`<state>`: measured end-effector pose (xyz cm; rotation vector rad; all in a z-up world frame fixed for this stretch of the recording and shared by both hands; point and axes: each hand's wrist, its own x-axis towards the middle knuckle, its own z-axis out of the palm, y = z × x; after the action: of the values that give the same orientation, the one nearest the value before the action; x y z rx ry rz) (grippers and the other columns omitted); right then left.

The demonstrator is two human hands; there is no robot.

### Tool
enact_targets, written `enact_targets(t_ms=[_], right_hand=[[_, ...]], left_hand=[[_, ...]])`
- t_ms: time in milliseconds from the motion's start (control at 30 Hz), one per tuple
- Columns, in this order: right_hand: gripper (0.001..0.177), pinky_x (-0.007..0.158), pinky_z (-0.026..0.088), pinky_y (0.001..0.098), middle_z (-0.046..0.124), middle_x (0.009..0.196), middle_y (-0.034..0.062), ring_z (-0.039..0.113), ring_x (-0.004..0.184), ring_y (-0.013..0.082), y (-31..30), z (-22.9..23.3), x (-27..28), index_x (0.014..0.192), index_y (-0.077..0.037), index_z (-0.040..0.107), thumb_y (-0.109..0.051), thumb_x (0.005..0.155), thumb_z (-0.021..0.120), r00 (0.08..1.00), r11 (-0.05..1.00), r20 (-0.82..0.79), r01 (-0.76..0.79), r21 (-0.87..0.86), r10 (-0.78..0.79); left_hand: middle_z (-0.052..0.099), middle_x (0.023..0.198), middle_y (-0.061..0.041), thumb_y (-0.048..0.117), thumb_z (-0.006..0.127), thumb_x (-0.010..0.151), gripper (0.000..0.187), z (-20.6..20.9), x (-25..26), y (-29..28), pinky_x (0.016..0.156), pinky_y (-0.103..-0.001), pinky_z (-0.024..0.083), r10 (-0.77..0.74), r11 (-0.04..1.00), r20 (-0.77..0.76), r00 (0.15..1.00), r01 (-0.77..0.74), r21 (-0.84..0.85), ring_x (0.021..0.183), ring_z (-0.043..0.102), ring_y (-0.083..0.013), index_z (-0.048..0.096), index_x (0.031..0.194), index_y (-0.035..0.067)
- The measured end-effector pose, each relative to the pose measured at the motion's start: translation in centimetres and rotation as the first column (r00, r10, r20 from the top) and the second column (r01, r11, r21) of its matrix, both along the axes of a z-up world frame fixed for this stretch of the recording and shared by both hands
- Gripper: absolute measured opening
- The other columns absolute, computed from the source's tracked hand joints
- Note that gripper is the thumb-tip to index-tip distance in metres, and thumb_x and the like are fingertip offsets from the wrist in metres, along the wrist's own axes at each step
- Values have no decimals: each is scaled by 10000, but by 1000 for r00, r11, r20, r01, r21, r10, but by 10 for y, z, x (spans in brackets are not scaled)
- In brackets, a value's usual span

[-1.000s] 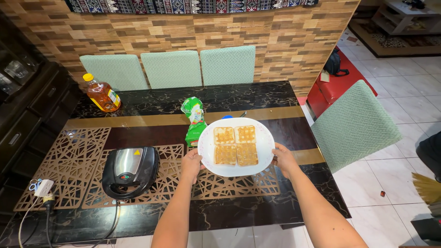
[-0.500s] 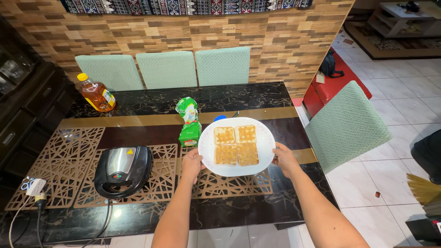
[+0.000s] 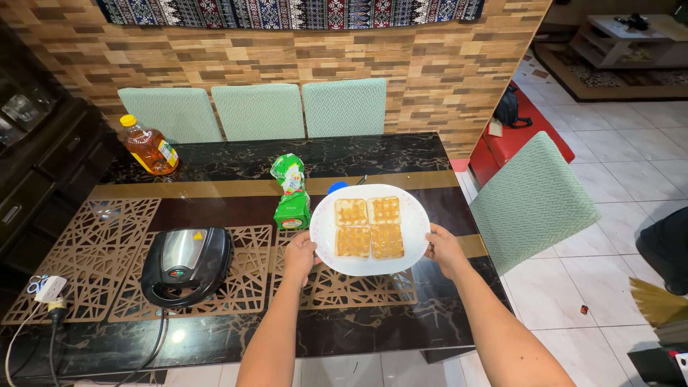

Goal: The person spreads peanut butter from a jar onto waffle pieces on a plate using a knife, then closes the jar lid. They unplug the sandwich press, reposition it, and carry the plate of waffles across the table.

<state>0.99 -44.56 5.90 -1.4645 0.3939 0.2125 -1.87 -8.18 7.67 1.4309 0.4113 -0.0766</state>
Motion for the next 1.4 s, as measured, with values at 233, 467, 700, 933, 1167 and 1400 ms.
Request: enact_targets(t_ms=[233, 467, 700, 933, 1167, 1400], right_hand=[[380, 811, 544, 299, 687, 1060, 26, 625, 863, 108, -5, -1, 1, 1361, -70, 625, -106, 1007, 491, 999, 1000, 31, -17, 8, 17], [374, 824, 550, 305, 712, 1090, 55, 674, 888, 126, -10, 4, 0, 1354, -65, 611, -99, 1003, 485, 1000, 1000, 31, -5, 26, 4], [367, 833, 563, 323, 719, 1080, 72, 688, 892, 142, -16, 3, -3, 1335, -43, 619, -89, 1002, 472, 999, 1000, 47, 0, 31, -1], [346, 787, 568, 312, 718, 1029, 65, 680, 846, 132, -22, 3, -9, 1306, -45, 633, -94, 994, 491, 999, 999, 44, 30, 18, -31], [349, 680, 512, 272, 650, 888, 23, 566, 708, 94, -23, 2, -14, 1296, -31, 655, -90, 982, 515, 995, 998, 70, 68, 4, -68], [349, 695, 520, 283, 675, 921, 14, 585, 732, 99, -20, 0, -24, 1292, -58, 649, -104, 971, 520, 992, 993, 53, 115, 31, -117]], left_hand=[[746, 1116, -93, 66, 524, 943, 343, 11, -2, -5, 808, -341, 617, 9, 999, -13, 1000, -8, 43, 923, 722, -172, 684, 1241, 12], [743, 1150, -117, 46, 524, 944, 347, 11, -2, -12, 825, -350, 636, 18, 1000, -17, 1000, -17, 25, 936, 727, -188, 674, 1253, 1], [745, 1169, -124, 36, 516, 945, 346, 8, -1, -17, 828, -345, 635, -7, 1000, 13, 1000, 7, -10, 950, 740, -194, 653, 1260, -7], [744, 1139, -104, 46, 516, 937, 348, 2, 0, -20, 813, -354, 625, -32, 999, 18, 999, 33, -38, 938, 728, -191, 651, 1256, 7], [749, 1103, -105, 55, 526, 940, 327, 2, 7, -19, 820, -351, 613, -70, 998, 11, 997, 70, 4, 920, 723, -187, 666, 1231, 0], [742, 1122, -88, 56, 520, 936, 338, 0, 12, -11, 828, -341, 614, -122, 993, 0, 993, 122, -6, 924, 711, -170, 649, 1247, 23]])
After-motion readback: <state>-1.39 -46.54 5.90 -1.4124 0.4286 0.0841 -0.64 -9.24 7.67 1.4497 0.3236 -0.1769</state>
